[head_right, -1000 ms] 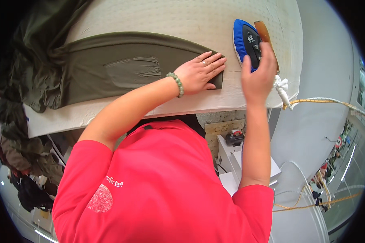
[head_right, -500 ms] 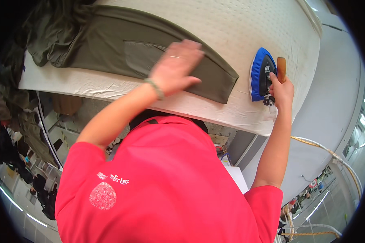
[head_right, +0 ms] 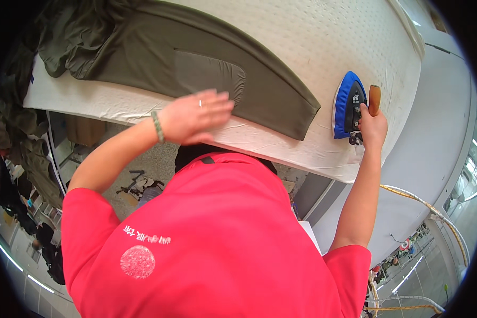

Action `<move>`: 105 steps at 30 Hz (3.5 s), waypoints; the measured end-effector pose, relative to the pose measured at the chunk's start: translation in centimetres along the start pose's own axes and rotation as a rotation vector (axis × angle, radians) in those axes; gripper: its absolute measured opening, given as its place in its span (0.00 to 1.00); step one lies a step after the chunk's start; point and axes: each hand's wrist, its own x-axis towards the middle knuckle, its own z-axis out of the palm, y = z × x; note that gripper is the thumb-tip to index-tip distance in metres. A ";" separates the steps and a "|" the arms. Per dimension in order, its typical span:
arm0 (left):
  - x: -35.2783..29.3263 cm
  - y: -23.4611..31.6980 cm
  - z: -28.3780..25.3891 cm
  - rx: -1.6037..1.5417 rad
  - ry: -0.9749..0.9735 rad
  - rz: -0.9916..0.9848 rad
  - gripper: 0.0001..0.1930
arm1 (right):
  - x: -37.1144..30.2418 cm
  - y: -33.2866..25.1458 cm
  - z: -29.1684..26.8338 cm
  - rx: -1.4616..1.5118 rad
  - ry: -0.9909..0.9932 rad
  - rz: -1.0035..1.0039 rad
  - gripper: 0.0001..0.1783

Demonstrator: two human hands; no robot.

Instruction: Ironing and folding olive green trousers on a workbench.

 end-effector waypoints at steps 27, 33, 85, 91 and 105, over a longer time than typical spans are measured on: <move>20.4 7.6 10.0 0.182 -0.002 0.014 0.44 | -1.4 -3.5 -1.2 0.090 -0.159 0.049 0.18; 17.2 8.2 10.5 -0.037 -0.012 0.195 0.39 | -8.9 -15.2 4.0 -0.054 -0.046 -0.619 0.25; 2.7 -9.0 -7.1 0.193 0.559 -0.543 0.37 | -0.3 -9.1 2.0 -0.318 0.003 0.007 0.30; 10.9 -10.8 -3.2 0.306 0.511 -0.533 0.44 | -6.1 -12.6 13.3 -0.445 0.464 -0.851 0.51; 10.2 -10.9 -4.2 0.304 0.415 -0.578 0.44 | -7.4 -11.9 18.9 -0.309 0.245 -0.834 0.48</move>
